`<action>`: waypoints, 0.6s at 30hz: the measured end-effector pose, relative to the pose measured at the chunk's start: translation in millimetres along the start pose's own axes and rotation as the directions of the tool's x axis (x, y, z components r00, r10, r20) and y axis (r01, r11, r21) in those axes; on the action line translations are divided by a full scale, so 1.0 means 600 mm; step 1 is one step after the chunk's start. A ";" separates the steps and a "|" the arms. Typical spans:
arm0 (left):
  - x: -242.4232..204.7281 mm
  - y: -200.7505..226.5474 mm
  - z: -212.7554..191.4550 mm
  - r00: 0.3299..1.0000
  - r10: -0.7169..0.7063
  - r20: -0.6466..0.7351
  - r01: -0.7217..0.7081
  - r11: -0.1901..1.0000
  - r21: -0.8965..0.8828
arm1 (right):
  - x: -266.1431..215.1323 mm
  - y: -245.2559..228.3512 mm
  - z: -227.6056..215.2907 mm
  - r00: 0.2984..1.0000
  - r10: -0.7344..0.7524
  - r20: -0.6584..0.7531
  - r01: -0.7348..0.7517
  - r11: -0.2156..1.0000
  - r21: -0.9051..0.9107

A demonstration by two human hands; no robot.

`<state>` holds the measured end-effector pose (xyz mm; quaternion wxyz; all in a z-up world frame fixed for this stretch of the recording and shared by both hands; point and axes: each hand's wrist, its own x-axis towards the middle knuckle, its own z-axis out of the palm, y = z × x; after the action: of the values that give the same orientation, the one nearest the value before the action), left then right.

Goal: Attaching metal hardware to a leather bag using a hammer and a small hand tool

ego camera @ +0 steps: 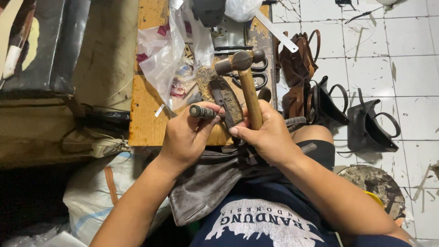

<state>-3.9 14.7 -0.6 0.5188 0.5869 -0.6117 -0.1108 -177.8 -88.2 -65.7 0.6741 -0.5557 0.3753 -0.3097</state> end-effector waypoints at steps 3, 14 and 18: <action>0.005 0.007 0.000 1.000 0.004 -0.015 -0.004 1.000 0.017 | -0.004 -0.009 0.000 1.000 0.014 0.004 -0.014 1.000 0.014; 0.003 0.007 0.007 0.998 -0.010 -0.054 0.013 0.999 0.047 | -0.005 -0.008 0.000 1.000 0.015 0.027 -0.017 0.999 0.043; 0.003 0.008 0.005 0.999 -0.006 -0.054 0.008 0.999 0.034 | -0.005 -0.006 0.000 0.999 0.005 0.043 -0.008 0.998 0.057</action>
<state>-8.8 13.0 2.5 0.5244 0.6007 -0.5973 -0.0862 -179.2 -86.5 -61.8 0.6985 -0.5416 0.3536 -0.3061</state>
